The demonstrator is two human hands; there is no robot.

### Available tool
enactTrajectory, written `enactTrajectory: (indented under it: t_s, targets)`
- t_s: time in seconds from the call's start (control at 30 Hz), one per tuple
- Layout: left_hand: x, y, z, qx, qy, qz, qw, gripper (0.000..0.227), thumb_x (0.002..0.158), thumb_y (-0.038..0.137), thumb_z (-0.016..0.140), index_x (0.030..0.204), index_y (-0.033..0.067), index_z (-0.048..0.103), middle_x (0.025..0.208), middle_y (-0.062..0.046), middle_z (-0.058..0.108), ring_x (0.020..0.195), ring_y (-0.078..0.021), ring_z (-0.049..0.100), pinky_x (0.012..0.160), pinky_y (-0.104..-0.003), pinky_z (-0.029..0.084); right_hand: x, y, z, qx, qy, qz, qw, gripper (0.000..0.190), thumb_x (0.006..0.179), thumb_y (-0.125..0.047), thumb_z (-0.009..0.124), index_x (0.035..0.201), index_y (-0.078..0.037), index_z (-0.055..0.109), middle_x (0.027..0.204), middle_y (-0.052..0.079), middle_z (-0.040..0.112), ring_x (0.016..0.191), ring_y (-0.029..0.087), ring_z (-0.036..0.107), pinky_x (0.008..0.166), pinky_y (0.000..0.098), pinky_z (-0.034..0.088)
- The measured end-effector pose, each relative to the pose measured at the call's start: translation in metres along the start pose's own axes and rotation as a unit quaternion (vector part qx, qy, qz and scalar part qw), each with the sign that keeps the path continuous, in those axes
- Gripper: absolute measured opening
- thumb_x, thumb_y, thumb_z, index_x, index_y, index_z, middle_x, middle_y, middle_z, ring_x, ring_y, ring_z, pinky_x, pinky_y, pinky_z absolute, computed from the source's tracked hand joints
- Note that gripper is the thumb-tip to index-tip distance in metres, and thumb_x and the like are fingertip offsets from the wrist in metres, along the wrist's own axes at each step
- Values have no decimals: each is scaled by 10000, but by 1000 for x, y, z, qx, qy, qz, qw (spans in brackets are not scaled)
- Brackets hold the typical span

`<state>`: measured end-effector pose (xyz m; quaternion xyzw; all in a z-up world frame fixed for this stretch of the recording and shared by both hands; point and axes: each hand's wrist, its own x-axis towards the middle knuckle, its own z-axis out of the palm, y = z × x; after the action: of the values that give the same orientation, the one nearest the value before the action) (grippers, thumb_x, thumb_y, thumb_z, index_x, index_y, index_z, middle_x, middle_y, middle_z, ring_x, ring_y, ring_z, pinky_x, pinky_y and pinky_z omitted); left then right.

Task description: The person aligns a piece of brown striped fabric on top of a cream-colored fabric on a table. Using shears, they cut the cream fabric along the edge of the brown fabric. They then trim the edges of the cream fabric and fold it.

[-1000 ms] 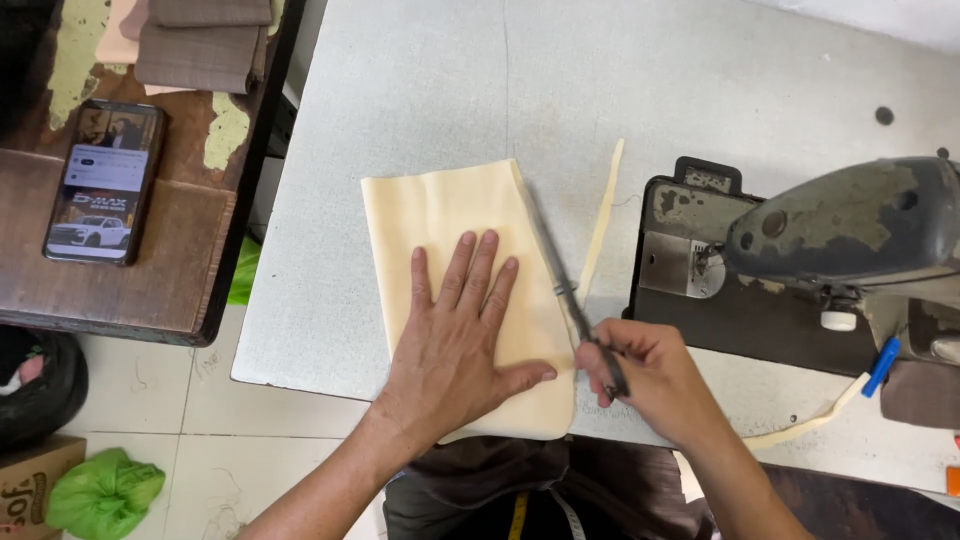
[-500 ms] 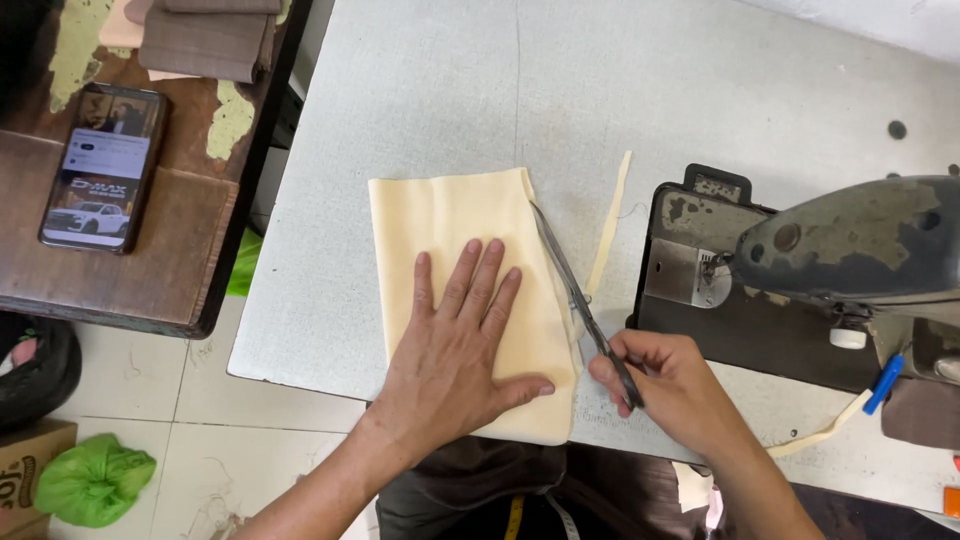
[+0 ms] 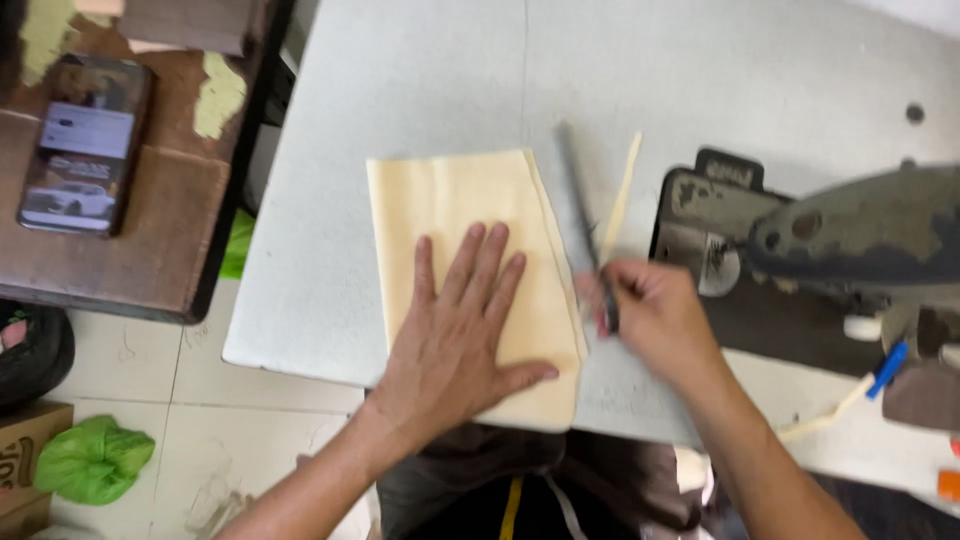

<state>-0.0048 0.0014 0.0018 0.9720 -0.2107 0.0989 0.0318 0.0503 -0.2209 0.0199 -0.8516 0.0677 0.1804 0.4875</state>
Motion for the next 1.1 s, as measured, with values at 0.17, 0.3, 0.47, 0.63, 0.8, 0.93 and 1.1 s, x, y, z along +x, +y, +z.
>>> enactTrajectory:
  t_s: [0.17,0.3,0.47,0.63,0.8,0.93,1.1]
  targets:
    - [6,-1,8,15,-14,-43,999,1110,922,911,182,1654,93,346,1732,-197,141,1608,-349,48,1256,-646,23,-46,22,-23,106,35,47,993,378,965,-292,664,668,-67,605,507,56,534,476,105,391,456,247,259]
    - [3,-3,13,18,27,-45,998,1015,1004,813,295,1632,24,410,1695,-275,221,1580,-427,142,1223,-708,109,-129,64,-35,82,34,114,990,260,887,-230,704,757,-9,746,513,110,594,494,174,510,515,286,383]
    - [9,-22,-2,-58,-16,155,986,739,1077,628,262,1614,129,352,1707,-144,226,1581,-304,187,1266,-598,81,-210,135,-40,211,-23,104,972,502,818,-470,744,754,26,785,493,109,622,456,193,529,543,333,375]
    - [1,-9,9,-53,32,58,996,752,1100,616,275,1603,76,423,1688,-186,284,1568,-361,230,1245,-642,158,-253,182,-26,416,-109,216,876,502,869,-389,724,919,110,754,573,185,572,468,298,548,468,404,394]
    - [-6,7,11,-9,44,-40,998,818,1067,665,345,1609,57,420,1687,-216,270,1565,-396,202,1208,-689,199,-240,156,5,501,-143,187,833,515,861,-471,712,748,4,550,857,217,673,475,239,498,411,352,250]
    - [-12,19,8,7,38,-79,996,838,1056,687,342,1611,67,443,1694,-226,250,1574,-388,178,1219,-680,167,-211,114,17,378,-157,99,907,715,749,-636,750,874,67,735,646,131,644,523,207,591,440,288,282]
    - [-18,28,5,-16,40,-125,991,832,1063,655,347,1606,29,431,1682,-250,265,1563,-425,196,1209,-712,141,-188,93,29,192,-87,75,975,255,899,-297,702,881,-47,747,635,76,661,622,154,618,650,286,467]
